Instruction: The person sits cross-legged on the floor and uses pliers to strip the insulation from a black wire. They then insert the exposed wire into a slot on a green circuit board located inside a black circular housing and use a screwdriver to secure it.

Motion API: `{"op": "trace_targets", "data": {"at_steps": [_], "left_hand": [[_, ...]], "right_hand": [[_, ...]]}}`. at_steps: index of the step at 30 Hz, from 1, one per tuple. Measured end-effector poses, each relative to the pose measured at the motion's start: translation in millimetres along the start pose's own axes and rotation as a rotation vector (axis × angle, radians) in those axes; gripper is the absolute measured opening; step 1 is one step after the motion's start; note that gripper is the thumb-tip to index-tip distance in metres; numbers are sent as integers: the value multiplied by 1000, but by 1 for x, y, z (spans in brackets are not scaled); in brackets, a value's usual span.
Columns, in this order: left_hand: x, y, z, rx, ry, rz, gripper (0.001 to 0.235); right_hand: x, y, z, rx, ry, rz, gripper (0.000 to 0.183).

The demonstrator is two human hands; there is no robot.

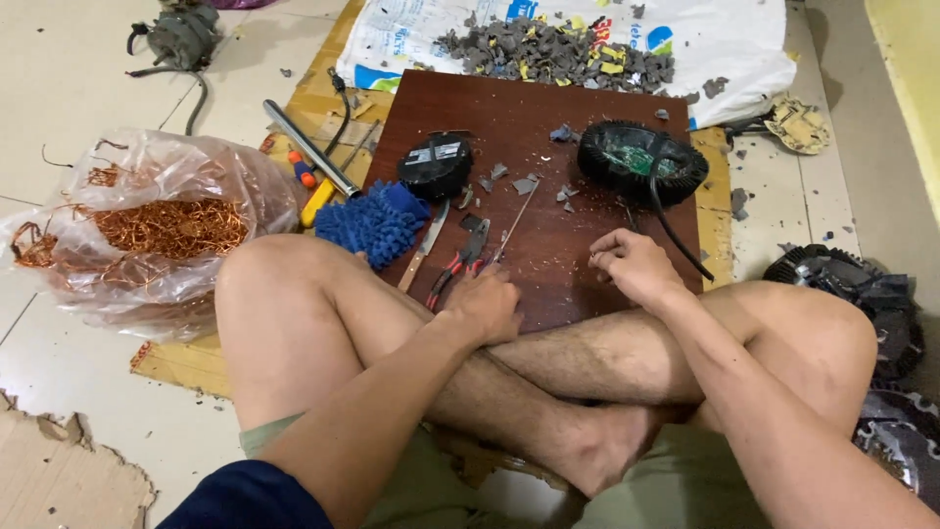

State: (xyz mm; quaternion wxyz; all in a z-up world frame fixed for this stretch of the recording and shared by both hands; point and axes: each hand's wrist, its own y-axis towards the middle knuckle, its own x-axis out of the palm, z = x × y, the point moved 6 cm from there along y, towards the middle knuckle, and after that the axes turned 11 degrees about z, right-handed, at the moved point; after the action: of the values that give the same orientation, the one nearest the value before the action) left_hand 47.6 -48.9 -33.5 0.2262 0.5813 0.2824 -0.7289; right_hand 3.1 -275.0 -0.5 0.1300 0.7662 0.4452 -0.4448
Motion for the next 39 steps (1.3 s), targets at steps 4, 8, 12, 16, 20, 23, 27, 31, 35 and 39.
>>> {"op": "trace_targets", "data": {"at_steps": [4, 8, 12, 16, 20, 23, 27, 31, 35, 39], "left_hand": [[-10, 2, -11, -148, -8, 81, 44], [11, 4, -25, -266, -26, 23, 40], [16, 10, -26, -265, 18, 10, 34], [-1, 4, -23, -267, -9, -23, 36], [-4, -1, -16, -218, -37, -41, 50], [-30, -13, -12, -218, -139, 49, 46], [-43, -9, -30, -468, -100, 180, 35], [-8, -10, -54, -566, -3, -74, 38], [4, -2, -62, -655, -138, -107, 53], [-63, -31, -51, -854, -501, -37, 75]], "right_hand": [[2, 1, 2, -23, 3, -23, 30], [-9, -14, -3, -18, 126, 23, 30], [-14, -14, -1, -38, 385, 114, 30], [-16, -13, 6, -11, 531, 134, 34], [-11, -11, 10, -1, 588, 141, 32], [-11, -10, 9, -21, 586, 132, 31], [-10, -7, 12, -37, 569, 141, 29], [-18, -20, 0, -16, 560, 120, 27], [-23, -29, -10, 16, 569, 115, 25], [-23, -26, -12, 4, 539, 135, 23]]}}
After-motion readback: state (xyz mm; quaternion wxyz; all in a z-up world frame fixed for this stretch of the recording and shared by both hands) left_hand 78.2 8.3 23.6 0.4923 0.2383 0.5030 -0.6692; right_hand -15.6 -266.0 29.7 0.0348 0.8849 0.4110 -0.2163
